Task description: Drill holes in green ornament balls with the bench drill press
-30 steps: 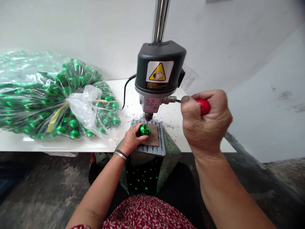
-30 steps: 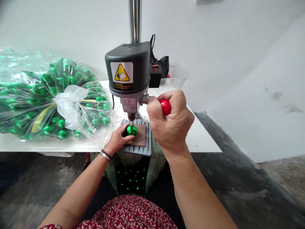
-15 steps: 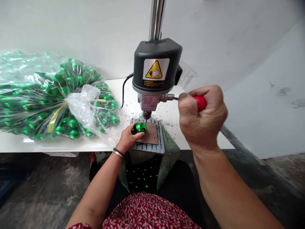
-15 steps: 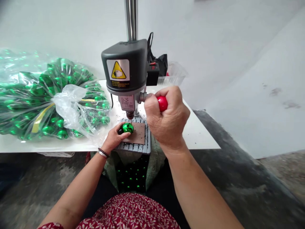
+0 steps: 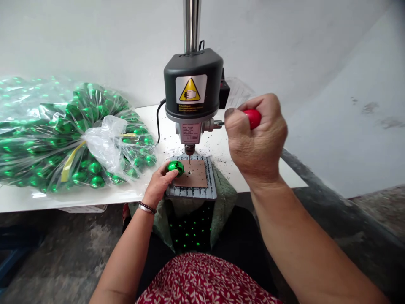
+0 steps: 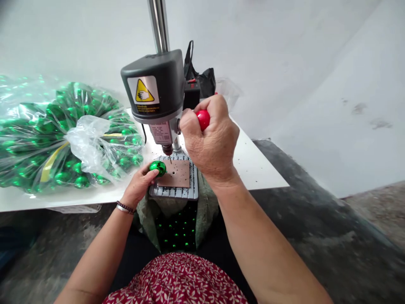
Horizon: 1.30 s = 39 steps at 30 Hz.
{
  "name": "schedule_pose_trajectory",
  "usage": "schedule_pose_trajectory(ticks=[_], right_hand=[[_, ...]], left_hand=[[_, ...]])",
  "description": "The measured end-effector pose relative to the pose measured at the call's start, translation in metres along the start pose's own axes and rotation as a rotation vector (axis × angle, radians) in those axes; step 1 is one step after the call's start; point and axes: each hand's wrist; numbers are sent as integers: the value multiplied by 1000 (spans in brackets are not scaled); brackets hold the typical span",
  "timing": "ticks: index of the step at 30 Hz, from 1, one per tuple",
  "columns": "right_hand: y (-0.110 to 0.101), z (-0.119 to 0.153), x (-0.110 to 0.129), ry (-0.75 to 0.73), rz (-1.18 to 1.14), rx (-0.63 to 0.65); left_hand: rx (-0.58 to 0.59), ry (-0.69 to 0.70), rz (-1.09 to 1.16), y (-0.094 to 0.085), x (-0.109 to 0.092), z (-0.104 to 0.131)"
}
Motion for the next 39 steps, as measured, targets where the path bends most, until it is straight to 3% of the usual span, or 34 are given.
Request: schedule_pose_trajectory(ticks=[4,19,27,39], right_hand=[[-2,-1,1,7,16,32],[-7,0,4,22,34,54],[-8,0,5,13,35,61],[-11,3,3,-12,2,52]], left_hand=[[22,92,-167,8,-9,-6],[19,35,-458,24,-22,-15],[76,216,-753,37,-20,-19],[96,149,-580,38,-7,-16]])
Point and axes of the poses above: each hand's wrist, its own z-axis away from the middle knuckle, its own y-axis out of the palm, x = y × z, and after that the axes turned 5 degrees about z, right-handed
